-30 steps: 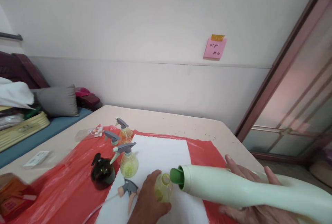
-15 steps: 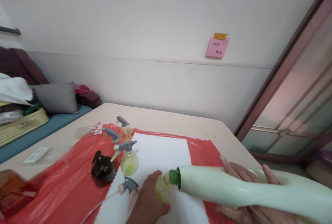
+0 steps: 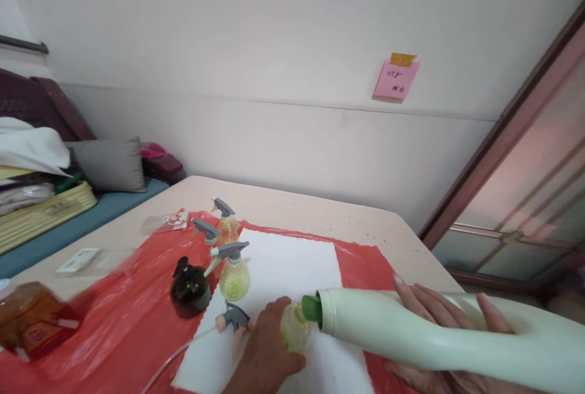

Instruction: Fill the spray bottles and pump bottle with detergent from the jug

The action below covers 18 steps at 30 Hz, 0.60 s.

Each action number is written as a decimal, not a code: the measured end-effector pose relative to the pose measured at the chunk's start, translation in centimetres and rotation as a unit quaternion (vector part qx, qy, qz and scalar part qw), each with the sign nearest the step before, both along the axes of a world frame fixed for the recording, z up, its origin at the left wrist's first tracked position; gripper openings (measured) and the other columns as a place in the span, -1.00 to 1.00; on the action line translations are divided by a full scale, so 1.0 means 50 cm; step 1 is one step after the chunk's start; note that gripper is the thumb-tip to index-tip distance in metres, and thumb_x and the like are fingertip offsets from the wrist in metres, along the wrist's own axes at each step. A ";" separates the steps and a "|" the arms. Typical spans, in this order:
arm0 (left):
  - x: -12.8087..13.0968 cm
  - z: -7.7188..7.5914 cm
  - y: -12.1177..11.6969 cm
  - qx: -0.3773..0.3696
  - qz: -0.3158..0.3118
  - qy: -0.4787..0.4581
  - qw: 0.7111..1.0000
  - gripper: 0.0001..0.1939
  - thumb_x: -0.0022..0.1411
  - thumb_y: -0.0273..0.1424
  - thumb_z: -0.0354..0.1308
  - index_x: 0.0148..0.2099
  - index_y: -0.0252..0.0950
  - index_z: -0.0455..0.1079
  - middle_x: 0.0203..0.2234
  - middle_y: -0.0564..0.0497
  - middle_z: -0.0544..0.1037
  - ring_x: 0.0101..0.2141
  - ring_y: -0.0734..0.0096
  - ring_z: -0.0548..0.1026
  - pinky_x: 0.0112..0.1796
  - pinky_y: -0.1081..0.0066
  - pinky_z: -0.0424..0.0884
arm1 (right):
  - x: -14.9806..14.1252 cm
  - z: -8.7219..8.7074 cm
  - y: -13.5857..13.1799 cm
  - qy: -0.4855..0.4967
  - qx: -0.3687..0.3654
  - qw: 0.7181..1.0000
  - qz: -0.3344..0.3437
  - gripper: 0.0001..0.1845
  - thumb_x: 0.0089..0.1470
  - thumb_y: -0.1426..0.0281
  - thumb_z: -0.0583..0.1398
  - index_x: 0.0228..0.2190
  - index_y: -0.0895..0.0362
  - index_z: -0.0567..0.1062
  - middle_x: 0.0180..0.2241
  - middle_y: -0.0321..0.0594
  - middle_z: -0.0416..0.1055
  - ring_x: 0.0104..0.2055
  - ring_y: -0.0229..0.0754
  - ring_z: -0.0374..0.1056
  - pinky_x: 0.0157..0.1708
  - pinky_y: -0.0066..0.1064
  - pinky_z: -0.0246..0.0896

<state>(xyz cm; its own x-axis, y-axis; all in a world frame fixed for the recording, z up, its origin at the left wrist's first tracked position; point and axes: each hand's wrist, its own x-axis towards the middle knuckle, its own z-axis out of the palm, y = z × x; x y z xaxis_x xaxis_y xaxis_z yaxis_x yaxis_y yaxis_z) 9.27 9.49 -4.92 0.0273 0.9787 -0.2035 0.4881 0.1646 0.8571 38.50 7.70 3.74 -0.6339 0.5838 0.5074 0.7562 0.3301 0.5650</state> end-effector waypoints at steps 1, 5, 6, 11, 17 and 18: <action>0.000 0.000 0.000 0.003 0.003 -0.002 1.000 -0.04 -0.27 -0.48 0.32 0.29 -0.34 0.28 0.25 -0.26 0.36 0.25 -0.06 0.27 0.22 0.16 0.15 | 0.001 -0.001 -0.002 -0.003 -0.004 1.000 -0.005 -0.47 0.24 0.08 0.05 0.15 -0.03 0.43 0.15 -0.01 0.40 0.14 0.21 0.31 0.30 0.33 -0.31; 0.002 -0.002 -0.001 0.010 0.008 -0.012 1.000 -0.05 -0.29 -0.48 0.33 0.27 -0.35 0.31 0.23 -0.27 0.38 0.24 -0.12 0.28 0.21 0.12 0.18 | 0.001 -0.003 -0.006 -0.003 0.000 1.000 -0.003 -0.42 0.23 0.03 0.03 0.19 -0.04 0.38 0.20 -0.02 0.35 0.19 0.22 0.26 0.29 0.36 -0.30; 0.002 -0.002 -0.001 0.009 0.008 -0.011 1.000 -0.05 -0.29 -0.48 0.33 0.27 -0.34 0.31 0.23 -0.27 0.38 0.24 -0.13 0.27 0.21 0.13 0.18 | 0.000 -0.003 -0.006 0.000 0.000 1.000 -0.005 -0.42 0.23 0.04 0.03 0.19 -0.03 0.38 0.20 -0.03 0.35 0.19 0.22 0.26 0.29 0.36 -0.30; 0.002 0.003 -0.003 -0.005 -0.004 0.011 1.000 -0.03 -0.26 -0.45 0.33 0.30 -0.33 0.27 0.24 -0.26 0.35 0.23 -0.08 0.28 0.20 0.17 0.17 | -0.007 0.001 -0.005 -0.006 0.006 1.000 0.004 -0.49 0.25 0.14 0.03 0.16 -0.06 0.41 0.15 -0.06 0.41 0.16 0.19 0.28 0.28 0.38 -0.29; 0.001 0.010 -0.003 -0.015 -0.026 0.036 0.999 -0.02 -0.22 -0.44 0.30 0.33 -0.37 0.22 0.28 -0.26 0.31 0.26 -0.01 0.24 0.23 0.21 0.11 | -0.008 0.007 -0.008 -0.036 0.032 0.999 -0.008 -0.49 0.27 0.13 0.03 0.17 -0.03 0.41 0.17 -0.05 0.38 0.17 0.17 0.26 0.26 0.37 -0.18; 0.001 0.010 -0.003 -0.017 -0.026 0.043 0.999 -0.02 -0.23 -0.44 0.31 0.33 -0.36 0.22 0.28 -0.24 0.31 0.25 0.01 0.25 0.23 0.23 0.10 | -0.007 0.007 -0.007 -0.043 0.043 0.998 -0.003 -0.47 0.27 0.11 0.03 0.17 0.01 0.40 0.17 -0.04 0.37 0.17 0.18 0.26 0.25 0.39 -0.14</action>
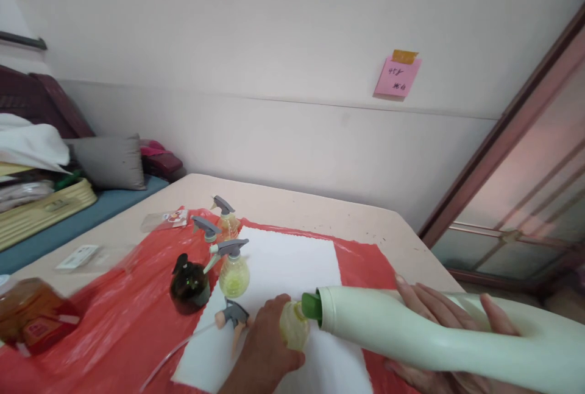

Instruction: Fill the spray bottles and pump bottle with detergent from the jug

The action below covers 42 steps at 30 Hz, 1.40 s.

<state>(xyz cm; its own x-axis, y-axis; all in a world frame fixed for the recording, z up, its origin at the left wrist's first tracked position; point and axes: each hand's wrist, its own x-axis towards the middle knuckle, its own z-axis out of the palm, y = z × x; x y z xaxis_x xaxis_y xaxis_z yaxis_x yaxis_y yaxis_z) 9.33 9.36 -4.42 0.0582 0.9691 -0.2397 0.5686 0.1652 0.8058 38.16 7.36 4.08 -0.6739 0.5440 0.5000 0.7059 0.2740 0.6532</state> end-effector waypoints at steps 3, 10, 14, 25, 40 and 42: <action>0.001 -0.003 0.000 -0.006 0.002 0.020 1.000 0.00 -0.23 -0.43 0.32 0.34 -0.32 0.21 0.29 -0.18 0.31 0.25 0.05 0.24 0.24 0.25 0.09 | 0.006 -0.002 0.003 -0.025 0.021 0.999 0.015 -0.45 0.28 0.12 0.04 0.18 0.08 0.39 0.18 0.02 0.36 0.15 0.20 0.28 0.21 0.42 -0.08; -0.003 -0.017 0.005 -0.006 -0.003 0.047 0.999 0.03 -0.21 -0.41 0.30 0.38 -0.32 0.15 0.32 -0.18 0.27 0.29 0.07 0.19 0.26 0.25 0.04 | 0.011 0.005 -0.001 -0.042 0.017 0.999 -0.013 -0.50 0.28 0.15 0.05 0.15 0.06 0.43 0.18 0.02 0.37 0.15 0.19 0.29 0.19 0.36 0.01; -0.005 -0.019 0.006 -0.007 0.000 0.055 0.998 0.03 -0.23 -0.41 0.30 0.38 -0.29 0.16 0.31 -0.16 0.28 0.28 0.07 0.20 0.25 0.26 0.06 | 0.006 0.006 0.000 -0.034 0.022 0.999 0.004 -0.52 0.28 0.17 0.05 0.14 0.05 0.44 0.18 0.03 0.36 0.15 0.21 0.29 0.16 0.40 0.02; -0.008 -0.018 0.001 0.008 0.005 0.043 0.999 0.00 -0.21 -0.39 0.29 0.36 -0.29 0.18 0.30 -0.17 0.30 0.26 0.08 0.23 0.24 0.26 0.07 | 0.004 -0.002 -0.005 0.026 -0.031 0.999 -0.030 -0.50 0.31 0.29 -0.05 0.21 0.00 0.35 0.16 -0.09 0.41 0.15 0.11 0.32 0.29 0.35 -0.20; -0.008 -0.023 0.004 0.001 -0.003 0.058 0.998 -0.01 -0.20 -0.38 0.29 0.36 -0.30 0.18 0.27 -0.20 0.32 0.24 0.04 0.25 0.22 0.21 0.09 | 0.003 0.001 -0.008 0.030 -0.027 0.999 -0.013 -0.52 0.31 0.26 -0.02 0.20 -0.03 0.37 0.16 -0.13 0.41 0.15 0.11 0.31 0.32 0.31 -0.31; -0.007 -0.024 0.004 -0.002 -0.003 0.056 0.998 0.00 -0.20 -0.38 0.30 0.36 -0.30 0.17 0.27 -0.20 0.31 0.24 0.05 0.25 0.22 0.21 0.10 | 0.002 0.002 -0.007 0.044 -0.036 0.998 -0.016 -0.50 0.32 0.24 -0.05 0.22 0.00 0.35 0.16 -0.12 0.41 0.15 0.09 0.31 0.33 0.28 -0.33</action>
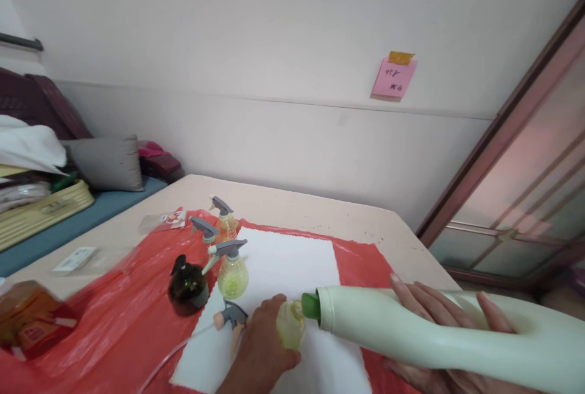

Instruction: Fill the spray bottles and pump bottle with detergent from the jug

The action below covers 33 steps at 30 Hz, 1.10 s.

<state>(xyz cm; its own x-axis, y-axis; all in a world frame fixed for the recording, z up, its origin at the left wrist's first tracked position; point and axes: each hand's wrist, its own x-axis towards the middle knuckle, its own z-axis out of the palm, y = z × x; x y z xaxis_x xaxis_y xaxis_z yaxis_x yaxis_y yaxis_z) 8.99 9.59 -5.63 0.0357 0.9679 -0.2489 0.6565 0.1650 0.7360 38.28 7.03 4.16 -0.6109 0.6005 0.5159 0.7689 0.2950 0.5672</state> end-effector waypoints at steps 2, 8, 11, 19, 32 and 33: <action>0.001 0.001 0.001 0.001 0.005 -0.004 1.000 0.00 -0.21 -0.39 0.30 0.36 -0.29 0.18 0.27 -0.19 0.32 0.23 0.05 0.27 0.22 0.20 0.10 | -0.001 0.002 0.000 0.003 -0.004 1.000 0.000 -0.49 0.32 0.26 -0.06 0.22 -0.02 0.33 0.16 -0.13 0.41 0.16 0.09 0.30 0.32 0.28 -0.31; 0.003 0.008 0.001 -0.006 0.004 -0.001 1.000 0.00 -0.22 -0.42 0.30 0.35 -0.30 0.18 0.28 -0.19 0.31 0.25 0.05 0.24 0.24 0.23 0.07 | -0.005 0.006 -0.005 -0.005 -0.012 1.000 -0.017 -0.50 0.30 0.31 -0.01 0.23 -0.07 0.32 0.18 -0.15 0.39 0.18 0.12 0.29 0.29 0.30 -0.23; 0.001 0.010 -0.001 -0.006 -0.001 -0.003 1.000 0.00 -0.21 -0.40 0.30 0.36 -0.28 0.18 0.28 -0.17 0.31 0.26 0.06 0.23 0.25 0.24 0.05 | -0.004 0.005 -0.006 -0.010 -0.022 0.999 -0.026 -0.49 0.29 0.34 -0.01 0.24 -0.07 0.30 0.20 -0.13 0.37 0.19 0.12 0.29 0.28 0.30 -0.20; 0.001 -0.002 0.002 0.008 -0.001 0.011 1.000 0.00 -0.23 -0.40 0.31 0.35 -0.28 0.20 0.27 -0.16 0.33 0.24 0.09 0.26 0.23 0.25 0.09 | -0.005 0.002 -0.003 -0.007 -0.011 1.000 -0.015 -0.53 0.29 0.31 0.01 0.19 -0.04 0.38 0.19 -0.09 0.38 0.18 0.17 0.30 0.26 0.34 -0.15; -0.002 0.000 0.000 -0.001 0.000 0.001 1.000 0.01 -0.22 -0.39 0.30 0.36 -0.32 0.19 0.28 -0.22 0.31 0.25 0.05 0.25 0.23 0.23 0.08 | -0.002 0.004 -0.002 -0.004 -0.015 1.000 -0.014 -0.52 0.30 0.30 -0.01 0.21 -0.04 0.36 0.16 -0.10 0.40 0.14 0.14 0.33 0.27 0.31 -0.20; -0.002 0.000 0.000 0.001 0.000 0.003 1.000 0.01 -0.23 -0.40 0.30 0.35 -0.32 0.19 0.27 -0.22 0.31 0.24 0.05 0.26 0.23 0.22 0.08 | -0.003 0.004 -0.001 -0.007 -0.013 1.000 -0.017 -0.52 0.30 0.31 0.00 0.20 -0.05 0.36 0.16 -0.11 0.40 0.13 0.13 0.34 0.26 0.31 -0.18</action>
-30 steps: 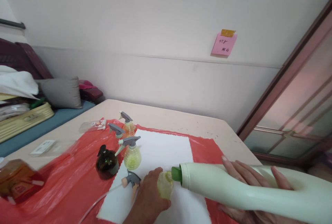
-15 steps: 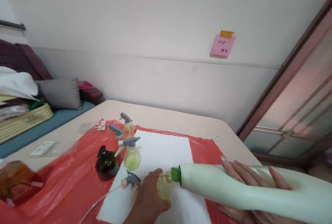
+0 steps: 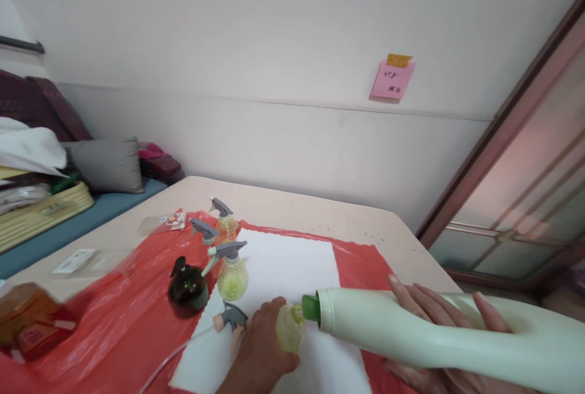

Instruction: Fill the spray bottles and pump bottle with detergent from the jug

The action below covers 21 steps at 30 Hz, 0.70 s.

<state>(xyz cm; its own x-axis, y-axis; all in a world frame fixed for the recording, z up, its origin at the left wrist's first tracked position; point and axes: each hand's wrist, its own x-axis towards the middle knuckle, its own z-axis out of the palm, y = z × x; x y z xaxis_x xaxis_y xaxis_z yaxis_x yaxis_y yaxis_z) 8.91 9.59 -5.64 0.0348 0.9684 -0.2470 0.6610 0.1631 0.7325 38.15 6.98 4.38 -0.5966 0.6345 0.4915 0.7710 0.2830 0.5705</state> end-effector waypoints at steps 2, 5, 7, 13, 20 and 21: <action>0.000 0.000 0.000 0.004 -0.003 0.005 1.000 0.01 -0.23 -0.39 0.30 0.35 -0.30 0.19 0.27 -0.20 0.33 0.24 0.05 0.26 0.23 0.23 0.09 | 0.000 -0.001 0.001 -0.012 0.007 1.000 0.000 -0.54 0.29 0.31 0.02 0.18 -0.06 0.39 0.17 -0.09 0.39 0.13 0.14 0.34 0.25 0.33 -0.14; 0.000 0.003 0.000 -0.001 -0.003 0.022 1.000 -0.01 -0.23 -0.38 0.30 0.34 -0.23 0.21 0.25 -0.15 0.35 0.24 0.04 0.25 0.22 0.22 0.11 | 0.001 -0.004 0.001 -0.017 0.020 1.000 0.010 -0.56 0.29 0.26 0.03 0.15 -0.06 0.43 0.17 -0.07 0.38 0.16 0.18 0.31 0.23 0.37 -0.11; 0.000 0.005 0.001 -0.003 -0.003 0.026 1.000 -0.02 -0.23 -0.37 0.30 0.33 -0.22 0.21 0.24 -0.15 0.36 0.24 0.03 0.26 0.21 0.21 0.13 | 0.002 -0.004 0.000 -0.005 0.016 1.000 0.008 -0.54 0.29 0.25 -0.01 0.15 -0.06 0.42 0.17 -0.08 0.37 0.17 0.18 0.30 0.23 0.36 -0.11; -0.003 0.000 0.002 -0.004 -0.006 0.022 1.000 0.02 -0.23 -0.38 0.29 0.36 -0.30 0.18 0.28 -0.21 0.32 0.28 0.01 0.21 0.24 0.20 0.08 | 0.004 -0.001 -0.002 -0.050 0.036 0.998 0.013 -0.53 0.26 0.36 0.02 0.16 -0.05 0.40 0.19 -0.05 0.35 0.18 0.19 0.28 0.20 0.38 -0.04; -0.003 0.002 0.003 -0.007 -0.001 0.020 1.000 0.03 -0.25 -0.39 0.30 0.36 -0.31 0.18 0.27 -0.21 0.33 0.28 0.02 0.21 0.24 0.23 0.06 | 0.014 -0.002 0.000 -0.063 0.057 0.996 0.026 -0.54 0.25 0.29 0.08 0.17 -0.05 0.40 0.18 -0.05 0.36 0.17 0.19 0.28 0.20 0.38 -0.03; -0.003 0.005 0.003 -0.008 -0.001 0.019 1.000 0.03 -0.24 -0.39 0.30 0.36 -0.30 0.18 0.26 -0.21 0.33 0.28 0.02 0.22 0.24 0.24 0.06 | 0.014 -0.001 0.000 -0.063 0.052 0.996 0.025 -0.54 0.26 0.29 0.06 0.17 -0.04 0.40 0.18 -0.05 0.37 0.17 0.19 0.28 0.20 0.39 -0.03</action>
<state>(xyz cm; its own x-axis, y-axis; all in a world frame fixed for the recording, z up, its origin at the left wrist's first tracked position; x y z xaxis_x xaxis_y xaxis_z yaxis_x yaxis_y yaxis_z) 8.75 9.75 -5.41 0.0276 0.9640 -0.2645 0.6882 0.1736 0.7045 38.85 6.98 4.31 -0.6874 0.5513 0.4729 0.6779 0.2533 0.6901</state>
